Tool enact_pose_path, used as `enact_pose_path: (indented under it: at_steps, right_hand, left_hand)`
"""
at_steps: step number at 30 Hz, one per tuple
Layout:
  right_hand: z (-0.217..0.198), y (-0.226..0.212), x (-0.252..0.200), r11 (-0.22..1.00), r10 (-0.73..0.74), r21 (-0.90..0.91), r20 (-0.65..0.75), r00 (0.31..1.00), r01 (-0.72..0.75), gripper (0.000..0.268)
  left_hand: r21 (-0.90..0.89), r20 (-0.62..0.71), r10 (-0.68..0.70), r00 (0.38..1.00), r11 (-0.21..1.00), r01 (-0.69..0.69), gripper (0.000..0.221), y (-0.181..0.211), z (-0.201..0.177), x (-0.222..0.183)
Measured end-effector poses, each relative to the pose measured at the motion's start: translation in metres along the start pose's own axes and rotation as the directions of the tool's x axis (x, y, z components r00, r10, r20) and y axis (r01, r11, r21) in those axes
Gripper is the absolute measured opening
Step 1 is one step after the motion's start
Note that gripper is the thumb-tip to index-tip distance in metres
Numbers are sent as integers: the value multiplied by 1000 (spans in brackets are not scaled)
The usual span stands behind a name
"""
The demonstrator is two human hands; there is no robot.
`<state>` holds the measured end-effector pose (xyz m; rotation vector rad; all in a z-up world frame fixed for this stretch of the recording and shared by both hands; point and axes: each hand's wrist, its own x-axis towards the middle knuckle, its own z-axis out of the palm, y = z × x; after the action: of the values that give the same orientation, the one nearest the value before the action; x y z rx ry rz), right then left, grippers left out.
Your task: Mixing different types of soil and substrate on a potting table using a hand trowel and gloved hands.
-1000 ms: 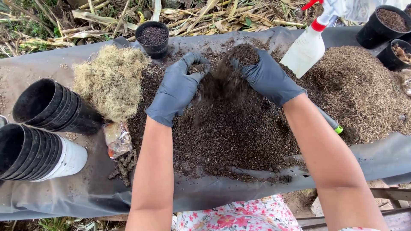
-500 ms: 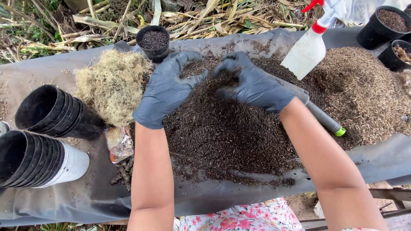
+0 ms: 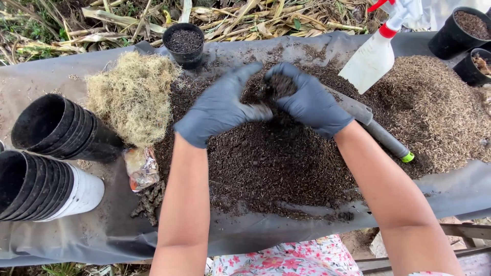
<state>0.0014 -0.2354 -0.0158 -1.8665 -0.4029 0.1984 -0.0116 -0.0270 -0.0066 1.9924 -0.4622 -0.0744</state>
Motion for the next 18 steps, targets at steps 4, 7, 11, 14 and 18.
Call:
enact_pose_path:
  at_steps: [4,7,11,14,18]
  right_hand:
    - [-15,-5,1,995,-40,89,-69,997,47,46]
    - [-21,-16,-2,1000,-15,2,-39,999,15,48]
    - [-22,-29,-10,988,43,-153,27,999,-38,54]
    - [-26,-37,-21,965,87,-255,62,994,-68,58]
    - [-32,-45,-38,932,131,-350,92,987,-91,63]
  left_hand:
    - [355,177,-115,978,934,46,150,-64,45,35]
    - [595,110,-311,944,782,188,155,-75,69,54]
    - [611,133,-201,971,788,79,113,-55,51,35]
    - [392,85,-190,978,909,142,85,-92,51,41]
    - [260,45,-273,961,932,252,56,-20,14,8]
